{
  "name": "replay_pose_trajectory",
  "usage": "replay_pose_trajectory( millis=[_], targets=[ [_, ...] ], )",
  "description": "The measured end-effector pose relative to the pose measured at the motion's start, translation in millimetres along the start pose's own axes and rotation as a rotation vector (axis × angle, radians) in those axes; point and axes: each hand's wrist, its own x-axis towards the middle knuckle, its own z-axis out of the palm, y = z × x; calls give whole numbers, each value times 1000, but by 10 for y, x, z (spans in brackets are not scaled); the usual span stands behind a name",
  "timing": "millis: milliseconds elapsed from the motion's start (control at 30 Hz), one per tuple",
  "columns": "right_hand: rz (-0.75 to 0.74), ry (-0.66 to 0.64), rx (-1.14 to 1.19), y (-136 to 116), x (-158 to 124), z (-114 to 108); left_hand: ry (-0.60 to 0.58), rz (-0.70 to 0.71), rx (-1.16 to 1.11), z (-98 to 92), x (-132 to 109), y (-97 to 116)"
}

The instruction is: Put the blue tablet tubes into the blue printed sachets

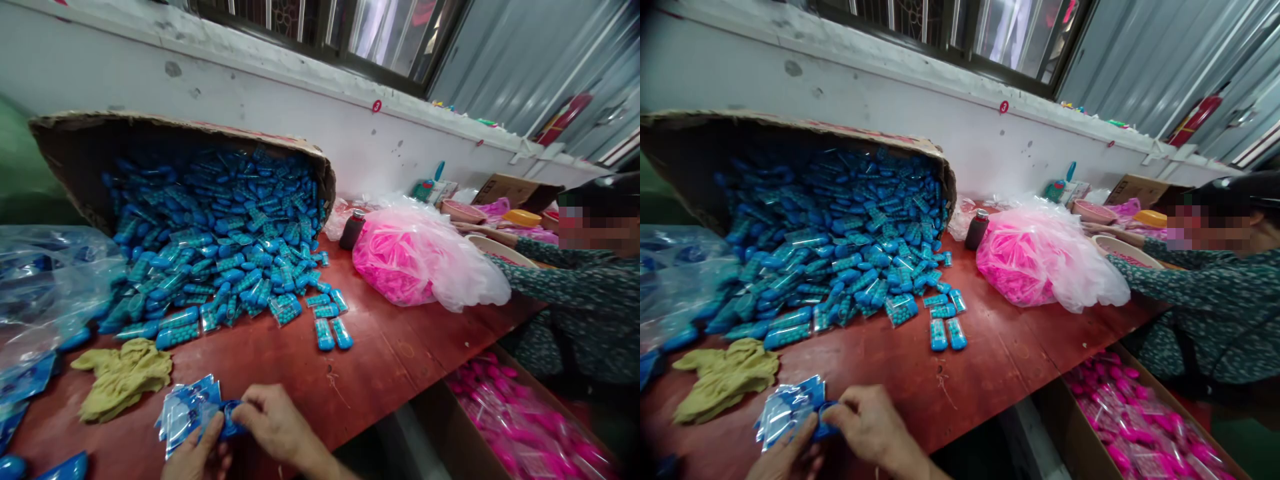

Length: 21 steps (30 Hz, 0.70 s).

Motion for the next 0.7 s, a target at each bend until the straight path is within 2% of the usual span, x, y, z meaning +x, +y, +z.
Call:
replay_pose_trajectory(
  millis=[67,100,133,200,267,333,433,600,700],
  targets=[
    [-107,269,-379,53,121,-425,-22,13,7,-27,3,-5],
    [-78,458,-588,110,197,-668,-43,20,-6,-46,0,-8],
    [-31,544,-645,188,277,-905,-68,19,-25,-68,-8,-12],
    [55,625,-688,387,426,-1281,-104,1,-71,-113,-38,-22],
    [122,632,-715,595,528,-1441,-100,-30,-107,-150,-81,-33],
    [154,599,-735,745,568,-1381,-87,-63,-131,-175,-123,-41],
    [154,549,-761,799,554,-1070,-82,-97,-161,-201,-160,-54],
    [104,516,-778,568,458,-622,-109,-29,-165,-267,-142,-85],
    [-16,488,-597,352,261,-402,-77,38,-139,-299,-125,-86]
  ],
)
